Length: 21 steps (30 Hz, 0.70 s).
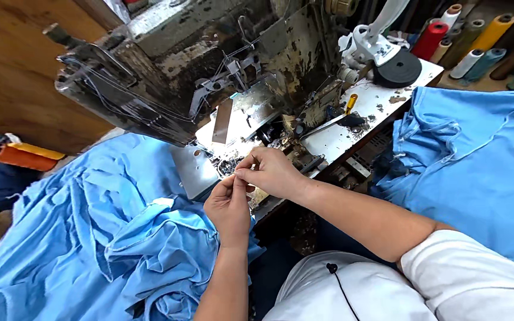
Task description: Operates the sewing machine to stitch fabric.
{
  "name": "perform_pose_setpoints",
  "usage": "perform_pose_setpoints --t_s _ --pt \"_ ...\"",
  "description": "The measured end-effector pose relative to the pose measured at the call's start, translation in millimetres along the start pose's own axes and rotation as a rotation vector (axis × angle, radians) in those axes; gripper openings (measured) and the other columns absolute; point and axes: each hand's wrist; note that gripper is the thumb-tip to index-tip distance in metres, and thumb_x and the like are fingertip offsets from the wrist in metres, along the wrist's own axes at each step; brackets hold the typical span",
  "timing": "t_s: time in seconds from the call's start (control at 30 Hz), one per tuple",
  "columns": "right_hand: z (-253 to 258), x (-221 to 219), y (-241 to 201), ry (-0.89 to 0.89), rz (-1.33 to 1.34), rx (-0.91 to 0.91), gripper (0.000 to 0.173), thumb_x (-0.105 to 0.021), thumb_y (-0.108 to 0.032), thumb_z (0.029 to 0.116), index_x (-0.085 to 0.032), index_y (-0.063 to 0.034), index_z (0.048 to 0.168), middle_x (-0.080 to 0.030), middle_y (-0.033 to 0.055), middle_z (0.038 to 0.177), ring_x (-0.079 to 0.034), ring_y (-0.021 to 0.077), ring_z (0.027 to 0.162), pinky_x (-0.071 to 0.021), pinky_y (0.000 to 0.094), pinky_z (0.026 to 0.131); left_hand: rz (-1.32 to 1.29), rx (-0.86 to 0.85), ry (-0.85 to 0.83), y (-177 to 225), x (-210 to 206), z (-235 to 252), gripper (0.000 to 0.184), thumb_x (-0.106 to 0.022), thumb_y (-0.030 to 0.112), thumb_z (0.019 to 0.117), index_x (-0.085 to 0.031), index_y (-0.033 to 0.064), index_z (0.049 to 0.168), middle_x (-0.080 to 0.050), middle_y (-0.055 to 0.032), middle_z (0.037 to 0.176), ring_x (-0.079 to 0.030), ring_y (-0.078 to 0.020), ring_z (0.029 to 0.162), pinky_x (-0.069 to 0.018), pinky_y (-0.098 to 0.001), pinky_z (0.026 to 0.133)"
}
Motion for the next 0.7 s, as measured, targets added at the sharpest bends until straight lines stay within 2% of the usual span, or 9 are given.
perform_pose_setpoints --t_s 0.17,0.23,0.33,0.4,0.47,0.57,0.63,0.7 --pt "6 -3 4 0.033 0.079 0.005 0.01 -0.069 -0.009 0.0945 -0.074 -0.0051 0.087 -0.064 0.005 0.086 -0.06 0.0116 0.072 -0.0513 0.0297 0.065 -0.022 0.002 -0.025 -3 0 2 0.01 -0.064 0.004 0.0985 -0.073 0.0023 0.099 -0.074 0.004 0.075 -0.07 -0.004 0.063 -0.0592 -0.021 0.057" --pt "11 0 5 0.013 0.014 0.022 0.011 -0.069 -0.011 0.0956 -0.073 -0.005 0.087 -0.063 0.0045 0.084 -0.059 0.0117 0.073 -0.0507 0.0302 0.066 -0.042 0.055 -0.076 -2 1 0 0.013 -0.063 0.004 0.0987 -0.072 -0.0003 0.106 -0.076 0.0014 0.081 -0.072 -0.0067 0.068 -0.0613 -0.0234 0.059" --pt "30 8 3 -0.078 -0.199 0.004 0.019 -0.068 -0.015 0.0971 -0.068 -0.0041 0.082 -0.062 0.0072 0.077 -0.061 0.0186 0.073 -0.0503 0.0395 0.066 -0.137 0.275 -0.151 6 6 -6 0.03 -0.061 0.004 0.0993 -0.064 -0.0057 0.128 -0.077 -0.0099 0.103 -0.075 -0.0158 0.079 -0.0635 -0.029 0.062" --pt "47 9 -2 -0.137 -0.405 -0.039 0.023 -0.063 -0.019 0.0973 -0.061 -0.005 0.079 -0.059 0.0094 0.073 -0.06 0.0245 0.073 -0.0479 0.0454 0.064 -0.274 0.464 -0.119 12 6 -8 0.034 -0.056 -0.001 0.1002 -0.06 -0.0061 0.134 -0.072 -0.0156 0.118 -0.075 -0.0213 0.089 -0.0638 -0.0327 0.065" --pt "61 6 -12 -0.196 -0.574 -0.114 0.023 -0.062 -0.022 0.0982 -0.064 -0.0035 0.085 -0.064 0.0135 0.081 -0.065 0.0301 0.083 -0.0516 0.0517 0.07 -0.446 0.611 -0.054 15 5 -8 0.035 -0.05 -0.003 0.1014 -0.058 -0.0053 0.135 -0.068 -0.0169 0.126 -0.074 -0.0233 0.097 -0.0636 -0.0352 0.07" --pt "67 -5 -21 -0.18 -0.689 -0.169 0.026 -0.063 -0.026 0.0994 -0.069 -0.0039 0.086 -0.068 0.0158 0.086 -0.069 0.0332 0.086 -0.0547 0.0553 0.07 -0.645 0.733 0.021 12 6 -9 0.036 -0.045 -0.002 0.1027 -0.056 -0.004 0.137 -0.07 -0.0163 0.125 -0.075 -0.0217 0.095 -0.0636 -0.0334 0.073" --pt "66 -14 -27 -0.222 -0.696 -0.217 0.027 -0.065 -0.028 0.0986 -0.07 -0.0022 0.092 -0.07 0.0179 0.093 -0.07 0.0358 0.092 -0.0553 0.0578 0.074 -0.644 0.744 0.038 8 16 -14 0.038 -0.045 0.001 0.1024 -0.055 -0.0017 0.139 -0.07 -0.014 0.124 -0.075 -0.0201 0.096 -0.0633 -0.0324 0.074" --pt "60 -17 -31 -0.256 -0.646 -0.244 0.032 -0.067 -0.031 0.0976 -0.072 -0.0001 0.105 -0.071 0.0194 0.107 -0.068 0.0362 0.104 -0.0545 0.0591 0.086 -0.584 0.666 -0.039 1 24 -21 0.041 -0.045 0.004 0.099 -0.053 0.0034 0.139 -0.068 -0.0064 0.127 -0.071 -0.0159 0.103 -0.0613 -0.0325 0.082"
Point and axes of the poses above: each hand's wrist, its own z-axis towards the middle knuckle, its own x-axis out of the back of the hand, y = z × x
